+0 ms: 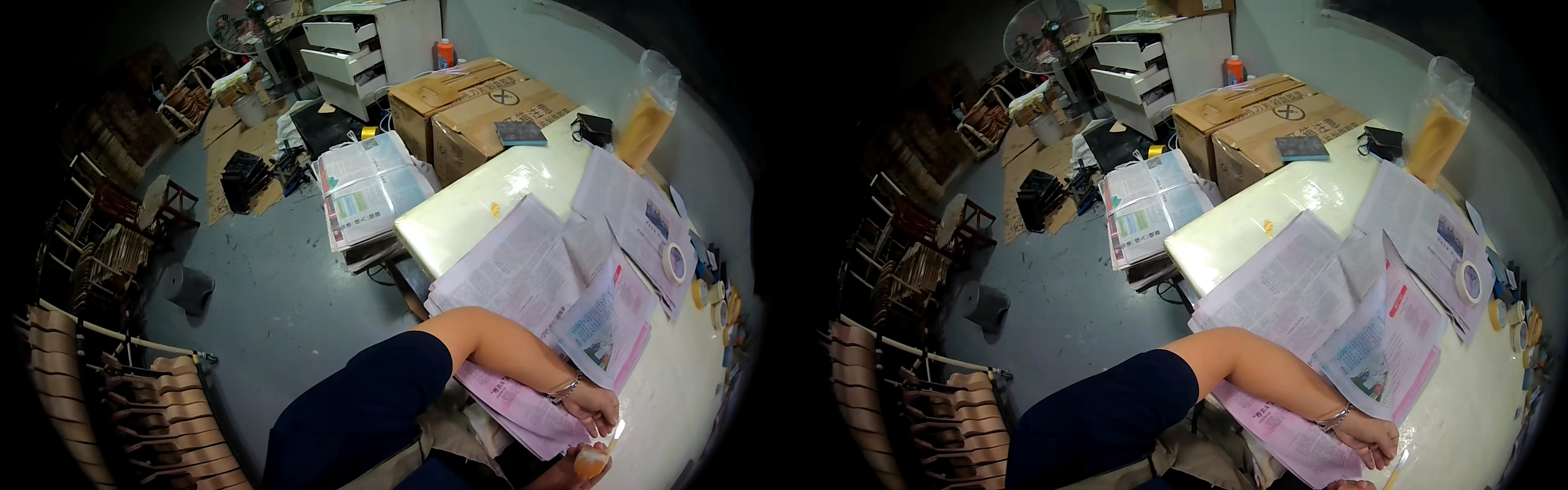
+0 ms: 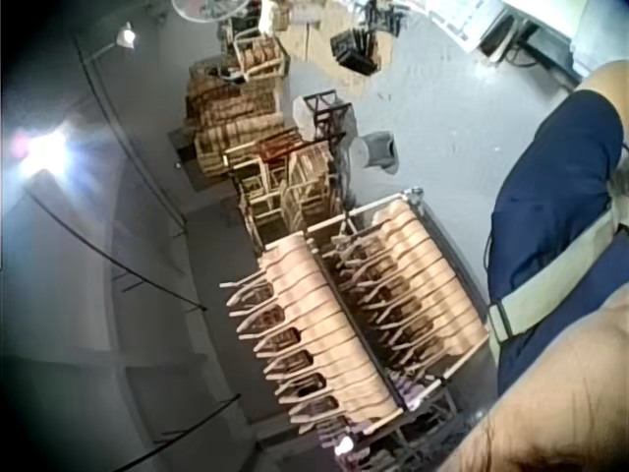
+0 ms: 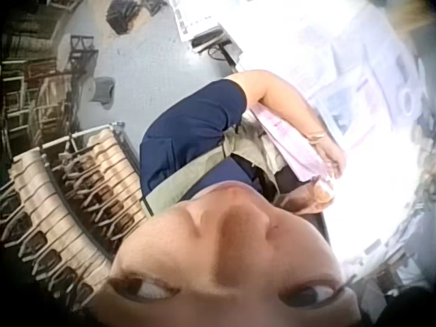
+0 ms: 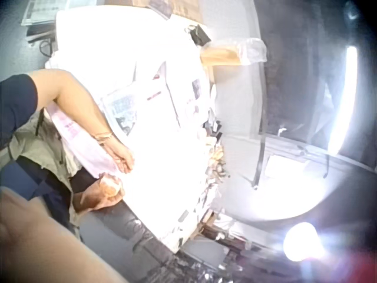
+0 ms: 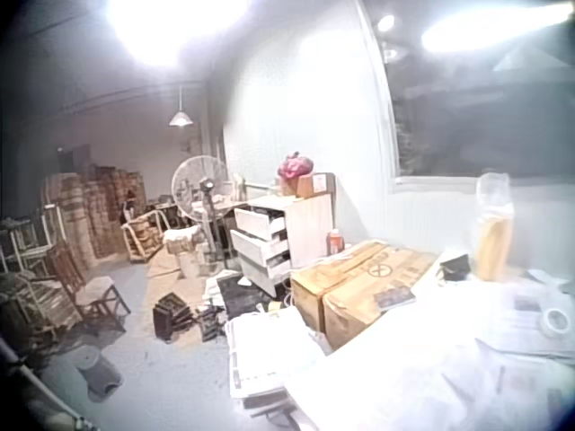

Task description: The person uses a yellow utility knife to cut the edges of a stack of pink papers on a white table. They repeatedly align the stack and slice along the side to trim the paper.

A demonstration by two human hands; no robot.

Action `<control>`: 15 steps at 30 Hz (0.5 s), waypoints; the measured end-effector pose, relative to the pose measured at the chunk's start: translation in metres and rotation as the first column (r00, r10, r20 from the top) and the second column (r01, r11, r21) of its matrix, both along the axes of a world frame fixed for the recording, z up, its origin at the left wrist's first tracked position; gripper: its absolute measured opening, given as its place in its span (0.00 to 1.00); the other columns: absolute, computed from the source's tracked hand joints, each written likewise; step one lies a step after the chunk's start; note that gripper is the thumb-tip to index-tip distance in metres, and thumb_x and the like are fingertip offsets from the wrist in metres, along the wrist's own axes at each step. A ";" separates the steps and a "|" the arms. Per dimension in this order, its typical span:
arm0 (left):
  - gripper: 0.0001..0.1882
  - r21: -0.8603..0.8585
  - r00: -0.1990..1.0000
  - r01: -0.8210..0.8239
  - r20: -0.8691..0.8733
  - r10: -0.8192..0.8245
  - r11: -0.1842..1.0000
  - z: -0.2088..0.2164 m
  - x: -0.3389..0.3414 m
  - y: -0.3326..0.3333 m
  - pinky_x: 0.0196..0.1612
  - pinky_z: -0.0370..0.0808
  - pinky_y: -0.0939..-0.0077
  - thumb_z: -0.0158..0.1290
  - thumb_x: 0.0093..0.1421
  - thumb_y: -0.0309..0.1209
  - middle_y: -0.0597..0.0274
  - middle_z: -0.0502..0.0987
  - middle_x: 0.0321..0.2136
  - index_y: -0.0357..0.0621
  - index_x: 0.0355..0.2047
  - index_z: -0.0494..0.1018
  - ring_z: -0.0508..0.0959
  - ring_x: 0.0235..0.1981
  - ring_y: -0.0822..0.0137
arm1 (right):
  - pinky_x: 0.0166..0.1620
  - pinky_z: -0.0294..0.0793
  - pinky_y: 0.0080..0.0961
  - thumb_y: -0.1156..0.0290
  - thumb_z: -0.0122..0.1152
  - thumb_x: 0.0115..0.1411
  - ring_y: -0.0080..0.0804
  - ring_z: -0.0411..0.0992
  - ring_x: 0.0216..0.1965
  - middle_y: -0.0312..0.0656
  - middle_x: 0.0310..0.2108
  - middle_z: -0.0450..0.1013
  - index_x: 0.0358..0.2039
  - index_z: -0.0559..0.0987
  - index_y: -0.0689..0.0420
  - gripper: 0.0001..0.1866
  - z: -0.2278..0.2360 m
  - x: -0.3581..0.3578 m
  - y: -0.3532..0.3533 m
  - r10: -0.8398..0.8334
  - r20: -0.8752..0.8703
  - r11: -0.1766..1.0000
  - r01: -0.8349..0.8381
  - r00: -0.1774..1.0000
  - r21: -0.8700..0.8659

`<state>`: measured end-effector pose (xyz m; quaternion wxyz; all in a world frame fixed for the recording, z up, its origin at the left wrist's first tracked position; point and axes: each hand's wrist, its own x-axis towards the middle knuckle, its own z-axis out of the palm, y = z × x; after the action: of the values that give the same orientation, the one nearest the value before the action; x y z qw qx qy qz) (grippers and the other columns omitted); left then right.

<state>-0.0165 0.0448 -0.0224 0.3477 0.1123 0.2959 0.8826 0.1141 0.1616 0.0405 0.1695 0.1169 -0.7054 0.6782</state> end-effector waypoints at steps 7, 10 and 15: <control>0.09 -0.007 0.999 0.016 -0.033 -0.016 1.000 0.003 0.001 0.000 0.39 0.79 0.69 0.57 0.59 0.28 0.60 0.78 0.30 0.41 0.37 0.70 0.79 0.34 0.68 | 0.38 0.79 0.33 0.68 0.57 0.60 0.43 0.74 0.36 0.59 0.41 0.71 0.55 0.61 0.71 0.28 0.000 0.001 -0.002 0.059 0.019 0.997 -0.058 0.998 -0.059; 0.09 -0.037 1.000 -0.020 -0.002 0.020 0.999 0.005 0.003 -0.004 0.39 0.79 0.68 0.56 0.60 0.30 0.60 0.77 0.30 0.40 0.37 0.70 0.79 0.35 0.67 | 0.39 0.79 0.34 0.68 0.57 0.60 0.45 0.74 0.36 0.60 0.42 0.70 0.55 0.62 0.70 0.28 0.003 0.003 -0.002 0.095 0.063 0.985 -0.084 0.993 -0.152; 0.11 -0.024 0.999 0.017 -0.037 -0.018 1.000 0.000 -0.004 0.003 0.41 0.78 0.63 0.50 0.65 0.36 0.55 0.77 0.31 0.40 0.38 0.70 0.79 0.35 0.61 | 0.40 0.79 0.37 0.67 0.51 0.63 0.52 0.73 0.39 0.64 0.45 0.68 0.56 0.62 0.68 0.25 0.000 0.000 0.000 0.300 -0.149 0.932 -0.322 0.942 -0.163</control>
<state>-0.0203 0.0480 -0.0229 0.3512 0.1270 0.3117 0.8737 0.1140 0.1614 0.0407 0.1126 0.2520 -0.6001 0.7508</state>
